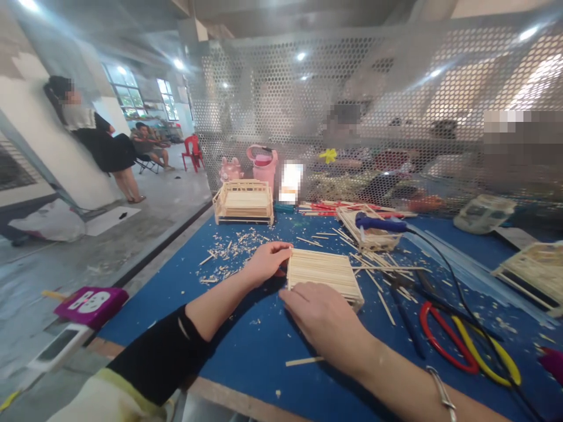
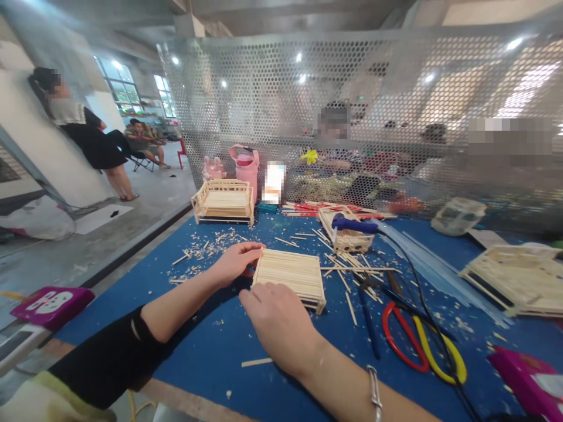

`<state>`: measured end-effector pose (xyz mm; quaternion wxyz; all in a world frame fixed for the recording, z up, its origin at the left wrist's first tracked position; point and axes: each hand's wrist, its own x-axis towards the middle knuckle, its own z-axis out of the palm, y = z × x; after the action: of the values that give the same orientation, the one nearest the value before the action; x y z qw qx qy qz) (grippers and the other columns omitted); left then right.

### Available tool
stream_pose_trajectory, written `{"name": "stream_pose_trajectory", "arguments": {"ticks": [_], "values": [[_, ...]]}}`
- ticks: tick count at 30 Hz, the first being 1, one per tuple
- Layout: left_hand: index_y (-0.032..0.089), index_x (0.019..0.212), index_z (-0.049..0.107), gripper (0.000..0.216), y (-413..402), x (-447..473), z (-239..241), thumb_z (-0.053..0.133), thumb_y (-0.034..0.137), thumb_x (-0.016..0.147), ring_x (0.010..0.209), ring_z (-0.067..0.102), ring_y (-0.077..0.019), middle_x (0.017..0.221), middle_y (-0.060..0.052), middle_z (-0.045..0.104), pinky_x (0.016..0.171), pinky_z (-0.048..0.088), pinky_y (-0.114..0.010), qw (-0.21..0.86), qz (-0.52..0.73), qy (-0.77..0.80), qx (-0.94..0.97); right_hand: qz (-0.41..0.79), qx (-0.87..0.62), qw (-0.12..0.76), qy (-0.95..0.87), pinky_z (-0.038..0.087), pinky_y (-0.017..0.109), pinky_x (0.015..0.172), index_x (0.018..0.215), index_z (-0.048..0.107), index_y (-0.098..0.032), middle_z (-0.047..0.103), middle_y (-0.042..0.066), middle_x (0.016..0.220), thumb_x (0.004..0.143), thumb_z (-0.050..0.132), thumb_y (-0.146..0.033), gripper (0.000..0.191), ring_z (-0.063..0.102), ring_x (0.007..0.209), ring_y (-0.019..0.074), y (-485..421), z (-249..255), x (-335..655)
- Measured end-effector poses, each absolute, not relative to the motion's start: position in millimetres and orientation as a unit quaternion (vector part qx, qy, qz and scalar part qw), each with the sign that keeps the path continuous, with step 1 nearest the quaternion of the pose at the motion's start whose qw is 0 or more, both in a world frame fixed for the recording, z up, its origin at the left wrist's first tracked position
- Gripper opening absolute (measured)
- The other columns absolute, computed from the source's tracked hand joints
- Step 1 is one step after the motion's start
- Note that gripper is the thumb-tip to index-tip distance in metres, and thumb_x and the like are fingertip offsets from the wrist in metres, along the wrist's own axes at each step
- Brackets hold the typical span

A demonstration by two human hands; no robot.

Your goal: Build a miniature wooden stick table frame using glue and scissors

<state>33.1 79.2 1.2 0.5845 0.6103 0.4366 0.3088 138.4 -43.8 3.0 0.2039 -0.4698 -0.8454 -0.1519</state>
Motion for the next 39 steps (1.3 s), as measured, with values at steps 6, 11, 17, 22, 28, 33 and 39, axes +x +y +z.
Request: {"name": "stream_pose_trajectory", "arguments": {"ticks": [6, 11, 17, 22, 28, 33, 39], "values": [[0.017, 0.091, 0.066, 0.022, 80.0, 32.3, -0.7, 0.059, 0.022, 0.071, 0.058, 0.052, -0.0100, 0.065, 0.002, 0.060, 0.050, 0.046, -0.019, 0.612, 0.305, 0.425, 0.593, -0.136, -0.463, 0.221, -0.848, 0.046, 0.030, 0.058, 0.090, 0.057, -0.018, 0.063, 0.004, 0.075, 0.079, 0.054, -0.012, 0.013, 0.058, 0.068, 0.0194, -47.0, -1.0, 135.6], [0.017, 0.092, 0.064, 0.021, 78.4, 35.3, 1.2, 0.058, 0.020, 0.072, 0.051, 0.050, -0.0087, 0.057, 0.003, 0.056, 0.047, 0.044, -0.019, 0.627, 0.299, 0.439, 0.570, -0.146, -0.605, 0.336, -0.707, 0.049, 0.035, 0.067, 0.102, 0.047, -0.019, 0.060, 0.011, 0.091, 0.079, 0.054, -0.031, 0.027, 0.060, 0.082, 0.0234, -70.9, -4.5, 192.6], [0.016, 0.095, 0.061, 0.024, 72.1, 35.4, 6.4, 0.060, 0.021, 0.071, 0.051, 0.050, -0.0080, 0.060, 0.002, 0.057, 0.047, 0.045, -0.018, 0.626, 0.306, 0.457, 0.553, 0.138, -0.691, 0.313, -0.637, 0.047, 0.030, 0.051, 0.111, 0.036, -0.017, 0.056, -0.003, 0.064, 0.075, 0.049, -0.031, 0.040, 0.057, 0.051, 0.0169, -64.1, -15.7, 229.2], [0.017, 0.096, 0.061, 0.027, 66.2, 30.5, 15.2, 0.062, 0.024, 0.070, 0.048, 0.048, -0.0061, 0.058, 0.005, 0.054, 0.047, 0.044, -0.017, 0.613, 0.330, 0.474, 0.539, 0.172, -0.659, 0.375, -0.629, 0.048, 0.031, 0.058, 0.121, 0.030, -0.016, 0.058, -0.003, 0.065, 0.074, 0.048, -0.026, 0.051, 0.059, 0.056, 0.0170, -56.6, -9.2, 221.7], [0.018, 0.089, 0.060, 0.020, 67.7, 27.6, 18.1, 0.063, 0.025, 0.070, 0.047, 0.048, -0.0046, 0.059, 0.005, 0.056, 0.049, 0.044, -0.017, 0.615, 0.344, 0.478, 0.524, 0.228, -0.658, 0.376, -0.611, 0.048, 0.030, 0.060, 0.129, 0.025, -0.014, 0.058, -0.004, 0.066, 0.073, 0.050, -0.023, 0.062, 0.057, 0.057, 0.0152, -49.7, -9.2, 225.1], [0.017, 0.086, 0.056, 0.016, 63.1, 24.2, 13.0, 0.062, 0.022, 0.072, 0.044, 0.051, -0.0051, 0.057, 0.004, 0.057, 0.045, 0.045, -0.017, 0.633, 0.315, 0.477, 0.522, 0.202, -0.670, 0.358, -0.618, 0.049, 0.031, 0.061, 0.123, 0.034, -0.013, 0.061, 0.001, 0.073, 0.071, 0.048, -0.021, 0.054, 0.057, 0.057, 0.0143, -39.4, -19.6, 237.8], [0.016, 0.089, 0.054, 0.012, 54.1, 26.3, 11.8, 0.056, 0.016, 0.077, 0.044, 0.054, -0.0054, 0.058, 0.003, 0.059, 0.045, 0.046, -0.016, 0.619, 0.330, 0.488, 0.519, -0.084, -0.610, 0.348, -0.707, 0.049, 0.035, 0.074, 0.121, 0.042, -0.014, 0.062, 0.012, 0.101, 0.071, 0.047, -0.017, 0.050, 0.060, 0.085, 0.0212, -66.8, -2.6, 219.3]]}}
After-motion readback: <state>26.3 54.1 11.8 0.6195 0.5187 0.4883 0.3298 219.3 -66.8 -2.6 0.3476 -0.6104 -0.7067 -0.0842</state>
